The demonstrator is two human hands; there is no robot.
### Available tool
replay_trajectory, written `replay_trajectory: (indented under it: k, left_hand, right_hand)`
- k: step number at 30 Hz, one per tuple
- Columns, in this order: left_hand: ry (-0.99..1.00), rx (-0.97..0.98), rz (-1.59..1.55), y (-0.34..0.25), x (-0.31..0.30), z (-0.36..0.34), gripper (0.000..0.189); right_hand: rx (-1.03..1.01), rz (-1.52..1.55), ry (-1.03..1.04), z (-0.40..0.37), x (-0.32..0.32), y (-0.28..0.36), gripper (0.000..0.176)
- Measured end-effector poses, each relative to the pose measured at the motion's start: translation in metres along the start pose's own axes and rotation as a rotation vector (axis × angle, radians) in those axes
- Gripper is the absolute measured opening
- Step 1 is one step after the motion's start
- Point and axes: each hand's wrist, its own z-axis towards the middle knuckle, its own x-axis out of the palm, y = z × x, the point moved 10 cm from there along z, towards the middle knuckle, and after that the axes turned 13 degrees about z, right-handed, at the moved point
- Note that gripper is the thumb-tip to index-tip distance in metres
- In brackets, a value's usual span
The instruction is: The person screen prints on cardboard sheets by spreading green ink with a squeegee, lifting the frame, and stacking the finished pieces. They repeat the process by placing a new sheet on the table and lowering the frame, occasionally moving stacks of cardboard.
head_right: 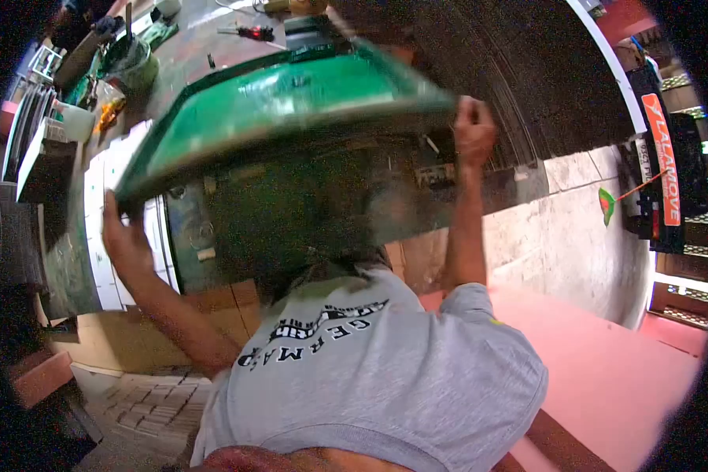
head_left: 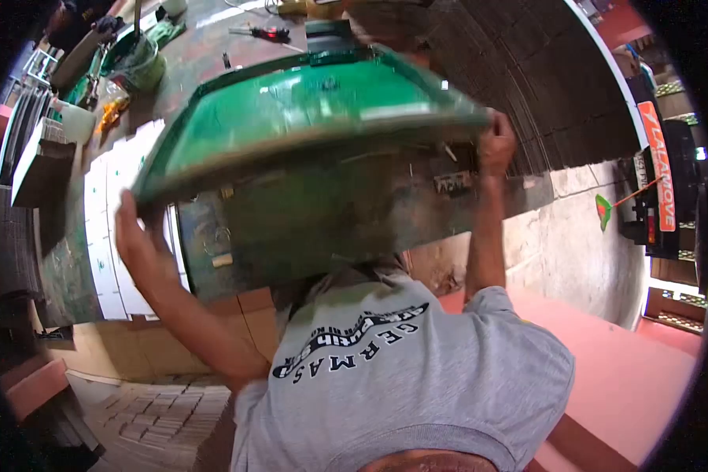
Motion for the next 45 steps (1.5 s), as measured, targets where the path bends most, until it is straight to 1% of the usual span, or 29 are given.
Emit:
replay_trajectory:
  k: [1, 3, 4, 6, 7, 8, 9, 10, 12, 13, 15, 16, 18, 19, 20, 21, 22, 24, 28, 30, 31, 33, 40, 42, 43, 45]
  left_hand:
    - [0.021, -0.012, 0.052, 0.012, -0.009, -0.009, 0.046]
    - [0.047, -0.059, 0.164, 0.013, -0.003, -0.038, 0.035]
    - [0.052, -0.100, 0.190, 0.017, 0.000, -0.051, 0.031]
    - [0.013, -0.229, 0.135, 0.046, -0.006, -0.052, 0.028]
    - [0.019, -0.249, 0.159, 0.043, 0.002, -0.056, 0.031]
    - [0.016, -0.244, 0.226, 0.061, -0.008, -0.047, 0.035]
    - [0.014, -0.240, 0.298, 0.082, -0.019, -0.034, 0.040]
    - [0.004, -0.229, 0.299, 0.084, -0.020, -0.028, 0.040]
    - [-0.029, -0.172, 0.689, 0.077, -0.024, -0.017, 0.053]
    - [-0.043, -0.169, 0.686, 0.071, -0.019, -0.017, 0.053]
    - [0.018, -0.148, 0.957, 0.057, 0.006, -0.021, 0.068]
    - [0.024, -0.200, 1.082, 0.062, 0.009, -0.017, 0.075]
    - [-0.039, -0.199, 1.132, 0.067, 0.007, -0.020, 0.075]
    - [-0.054, -0.197, 1.134, 0.067, 0.008, -0.022, 0.075]
    - [-0.055, -0.199, 1.138, 0.067, 0.010, -0.024, 0.075]
    - [-0.058, -0.200, 1.091, 0.066, 0.012, -0.029, 0.073]
    - [-0.059, -0.202, 1.044, 0.065, 0.015, -0.032, 0.072]
    - [-0.063, -0.186, 1.033, 0.079, 0.009, -0.031, 0.070]
    - [-0.067, -0.176, 1.026, 0.086, 0.007, -0.029, 0.068]
    - [-0.066, -0.176, 0.989, 0.089, 0.007, -0.030, 0.068]
    - [-0.067, -0.170, 0.952, 0.089, 0.008, -0.030, 0.068]
    - [-0.065, -0.183, 0.957, 0.086, 0.009, -0.032, 0.068]
    - [-0.062, -0.198, 0.930, 0.085, 0.011, -0.032, 0.067]
    - [-0.060, -0.206, 0.956, 0.082, 0.010, -0.032, 0.067]
    - [-0.057, -0.212, 0.983, 0.081, 0.011, -0.032, 0.067]
    - [-0.074, -0.223, 0.999, 0.081, 0.009, -0.031, 0.067]
  right_hand:
    - [-0.007, 0.013, -0.012, 0.018, -0.008, -0.003, 0.033]
    - [-0.083, 0.003, 0.026, 0.061, -0.005, 0.014, 0.035]
    - [-0.089, 0.013, 0.024, 0.076, 0.006, 0.021, 0.035]
    - [-0.060, 0.173, 0.184, 0.108, 0.064, 0.035, 0.035]
    - [-0.042, 0.206, 0.291, 0.117, 0.097, 0.043, 0.036]
    - [-0.023, 0.238, 0.397, 0.125, 0.132, 0.049, 0.038]
    - [-0.082, 0.255, 0.474, 0.134, 0.166, 0.051, 0.039]
    - [-0.141, 0.270, 0.549, 0.140, 0.203, 0.047, 0.041]
    - [-0.055, 0.415, 0.625, 0.156, 0.281, 0.028, 0.047]
    - [-0.064, 0.425, 0.630, 0.165, 0.306, 0.025, 0.047]
    - [-0.132, 0.303, 0.595, 0.183, 0.350, 0.020, 0.056]
    - [-0.133, 0.313, 0.601, 0.193, 0.375, 0.012, 0.056]
    - [-0.133, 0.317, 0.531, 0.213, 0.411, -0.004, 0.063]
    - [-0.130, 0.322, 0.534, 0.215, 0.420, 0.000, 0.063]
    - [-0.143, 0.345, 0.583, 0.216, 0.430, 0.004, 0.064]
    - [-0.156, 0.364, 0.633, 0.217, 0.437, 0.008, 0.066]
    - [-0.152, 0.359, 0.636, 0.216, 0.438, 0.012, 0.066]
    - [-0.192, 0.444, 0.637, 0.211, 0.436, 0.028, 0.063]
    - [-0.130, 0.510, 0.676, 0.220, 0.457, 0.012, 0.057]
    - [-0.323, 0.437, 0.629, 0.231, 0.466, 0.005, 0.052]
    - [-0.323, 0.435, 0.633, 0.228, 0.465, 0.009, 0.052]
    - [-0.201, 0.430, 0.618, 0.223, 0.457, 0.016, 0.035]
    - [-0.210, 0.374, 0.591, 0.224, 0.450, 0.022, 0.041]
    - [-0.102, 0.442, 0.584, 0.224, 0.446, 0.013, 0.045]
    - [-0.099, 0.438, 0.589, 0.222, 0.441, 0.015, 0.045]
    - [-0.430, 0.318, 0.423, 0.220, 0.409, 0.045, 0.048]
